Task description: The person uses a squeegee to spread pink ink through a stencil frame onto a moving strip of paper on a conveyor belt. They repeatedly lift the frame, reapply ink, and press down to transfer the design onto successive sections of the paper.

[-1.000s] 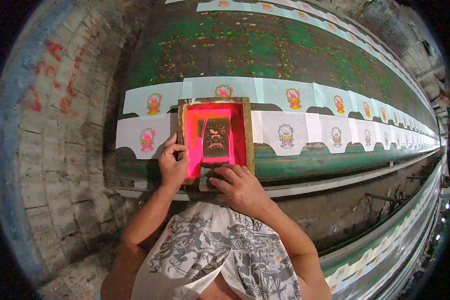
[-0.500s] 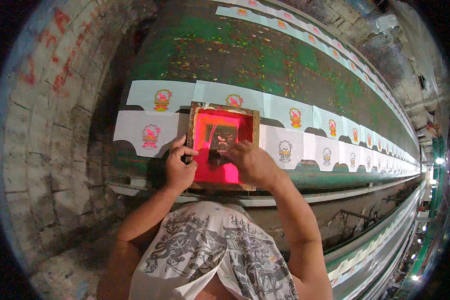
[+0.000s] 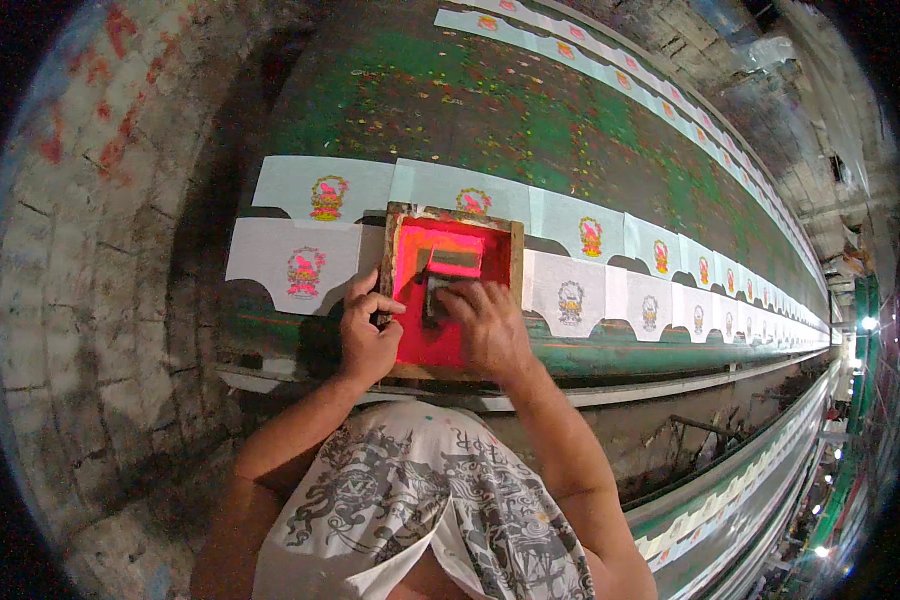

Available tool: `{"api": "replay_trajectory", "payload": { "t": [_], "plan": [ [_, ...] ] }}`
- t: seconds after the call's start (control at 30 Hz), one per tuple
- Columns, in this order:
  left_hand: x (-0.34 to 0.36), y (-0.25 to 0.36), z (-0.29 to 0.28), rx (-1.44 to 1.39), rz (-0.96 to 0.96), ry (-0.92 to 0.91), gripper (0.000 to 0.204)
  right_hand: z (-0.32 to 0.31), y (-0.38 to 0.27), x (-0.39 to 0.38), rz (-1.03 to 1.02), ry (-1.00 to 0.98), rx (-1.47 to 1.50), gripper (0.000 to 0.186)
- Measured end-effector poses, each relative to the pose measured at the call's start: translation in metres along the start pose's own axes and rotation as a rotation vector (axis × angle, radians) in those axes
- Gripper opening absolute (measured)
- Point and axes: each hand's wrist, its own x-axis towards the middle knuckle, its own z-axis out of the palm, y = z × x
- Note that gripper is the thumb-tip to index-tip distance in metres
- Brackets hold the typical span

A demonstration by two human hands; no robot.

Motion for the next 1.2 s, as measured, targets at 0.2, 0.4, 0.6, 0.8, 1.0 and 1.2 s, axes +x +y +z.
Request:
{"api": "replay_trajectory", "payload": {
  "t": [0.2, 0.4, 0.6, 0.8, 1.0, 1.2],
  "plan": [
    [0.002, 0.002, 0.003, -0.009, -0.001, 0.016, 0.025, -0.011, -0.043, -0.045, -0.007, -0.047, 0.086, 0.058],
    [0.003, 0.005, -0.002, -0.009, -0.023, -0.021, 0.024, -0.038, 0.005, -0.018, -0.039, -0.276, 0.17, 0.057],
    [0.002, 0.004, -0.004, 0.018, -0.006, -0.038, 0.025, -0.019, 0.044, 0.05, 0.045, -0.019, 0.079, 0.056],
    [0.001, 0.001, -0.002, 0.012, 0.017, -0.026, 0.026, -0.013, 0.003, 0.023, 0.074, 0.015, -0.022, 0.058],
    [0.0, 0.005, 0.0, -0.045, -0.019, -0.021, 0.027, -0.018, -0.048, -0.029, 0.051, -0.074, 0.103, 0.058],
    [0.004, -0.001, -0.001, 0.078, 0.083, 0.003, 0.025, -0.027, -0.063, -0.052, 0.078, -0.114, 0.218, 0.055]
  ]
}}
